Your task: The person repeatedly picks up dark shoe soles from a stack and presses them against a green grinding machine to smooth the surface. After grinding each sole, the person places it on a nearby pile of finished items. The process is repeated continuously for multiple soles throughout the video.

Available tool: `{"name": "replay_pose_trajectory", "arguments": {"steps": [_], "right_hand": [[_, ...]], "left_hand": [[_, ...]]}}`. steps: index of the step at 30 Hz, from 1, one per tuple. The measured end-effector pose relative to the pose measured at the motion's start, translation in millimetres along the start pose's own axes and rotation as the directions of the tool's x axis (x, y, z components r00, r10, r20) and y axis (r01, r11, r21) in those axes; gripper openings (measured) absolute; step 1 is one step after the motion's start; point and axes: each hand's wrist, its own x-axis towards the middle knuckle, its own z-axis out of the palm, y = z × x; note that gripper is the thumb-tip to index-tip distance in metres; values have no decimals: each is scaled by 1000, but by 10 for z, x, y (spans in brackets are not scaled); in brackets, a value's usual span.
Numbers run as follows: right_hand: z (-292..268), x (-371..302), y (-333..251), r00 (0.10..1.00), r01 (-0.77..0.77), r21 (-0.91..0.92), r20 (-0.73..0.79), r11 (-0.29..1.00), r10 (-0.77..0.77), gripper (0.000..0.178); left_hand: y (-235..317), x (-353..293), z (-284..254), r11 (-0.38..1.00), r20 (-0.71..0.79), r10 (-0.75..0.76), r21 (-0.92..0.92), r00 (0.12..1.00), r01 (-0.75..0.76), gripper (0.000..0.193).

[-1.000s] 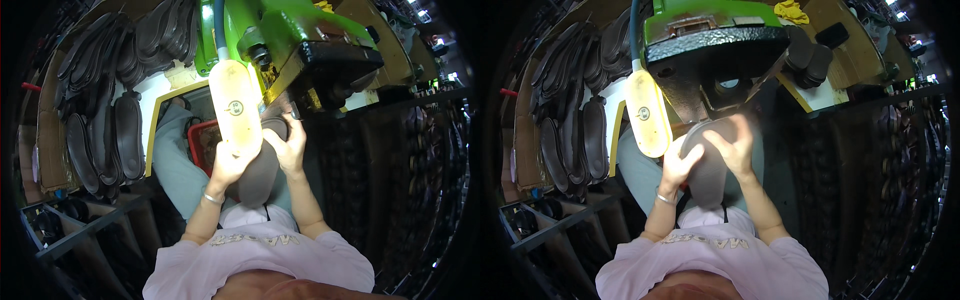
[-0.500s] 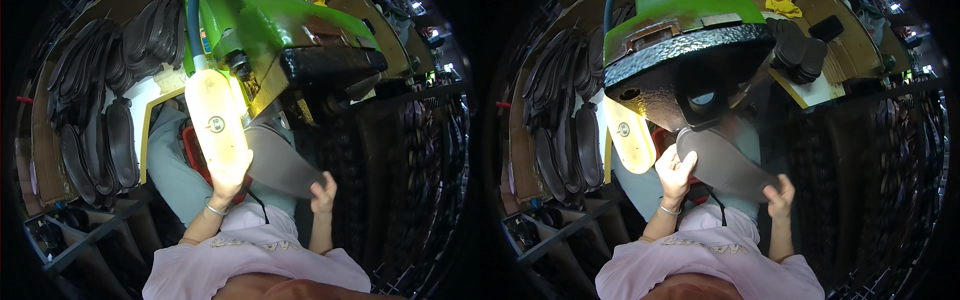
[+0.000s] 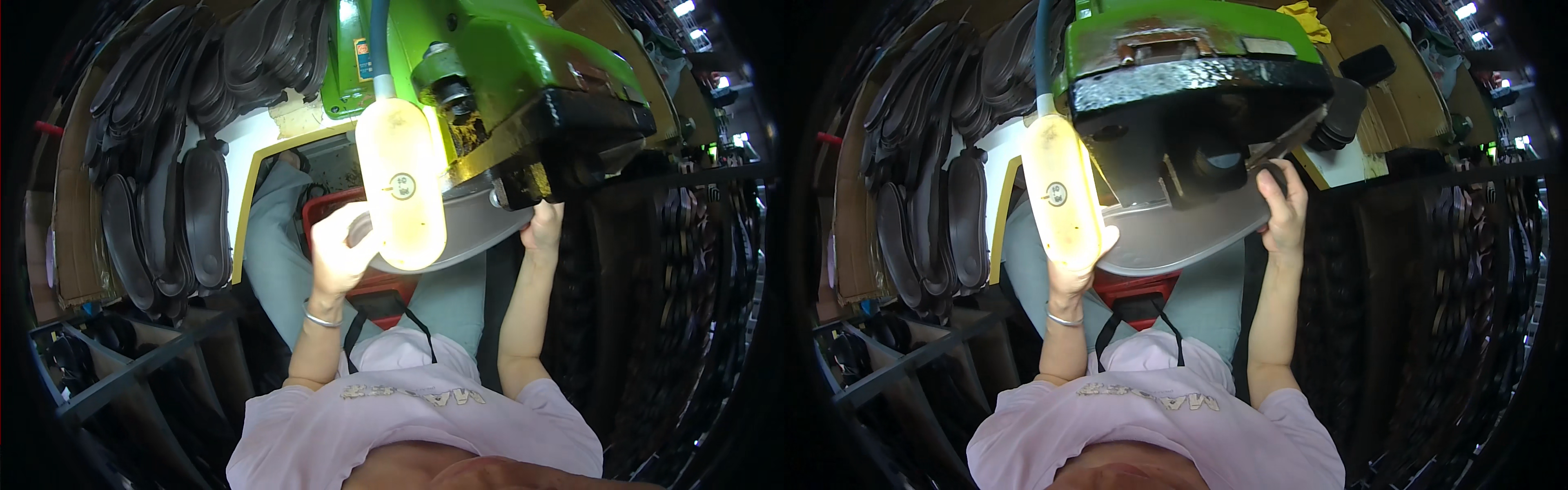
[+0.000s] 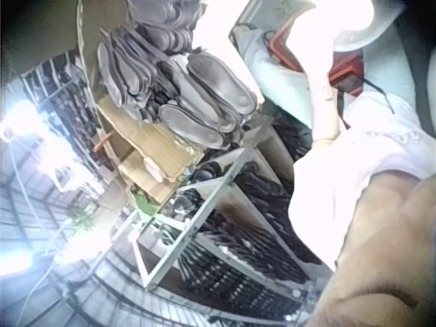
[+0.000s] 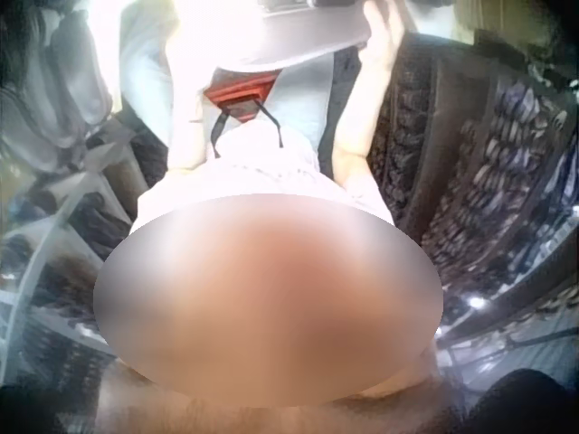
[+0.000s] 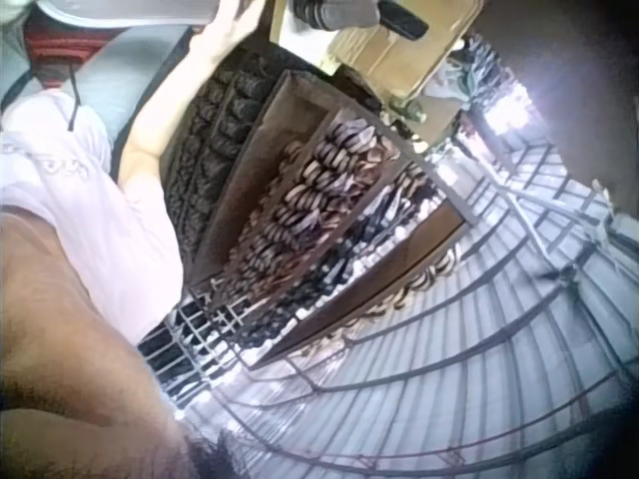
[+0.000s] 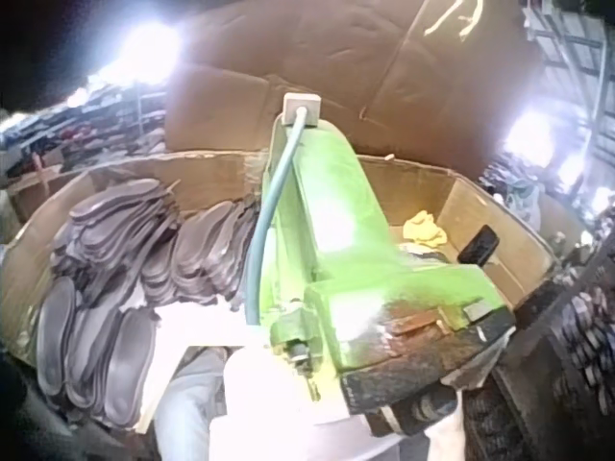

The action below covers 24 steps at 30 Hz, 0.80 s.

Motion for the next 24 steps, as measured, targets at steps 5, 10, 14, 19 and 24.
{"name": "replay_pose_trajectory", "arguments": {"steps": [5,10,14,19,24], "right_hand": [[283,-164,186,989,22,32,148,999,-27,25],[661,-352,221,954,244,-141,215,960,-211,24],[507,-392,296,942,191,-217,316,957,-116,33],[-28,-98,154,980,177,-204,121,963,-155,24],[-81,328,-76,987,151,-20,66,988,-150,19]], "left_hand": [[136,-13,-421,994,-82,-62,-94,995,54,26],[93,-205,-875,994,-117,-99,-65,988,91,27],[106,-313,-922,977,-120,-81,184,989,103,20],[215,-121,-120,834,62,168,523,984,-175,20],[-104,70,165,811,197,133,542,971,-221,20]]}}
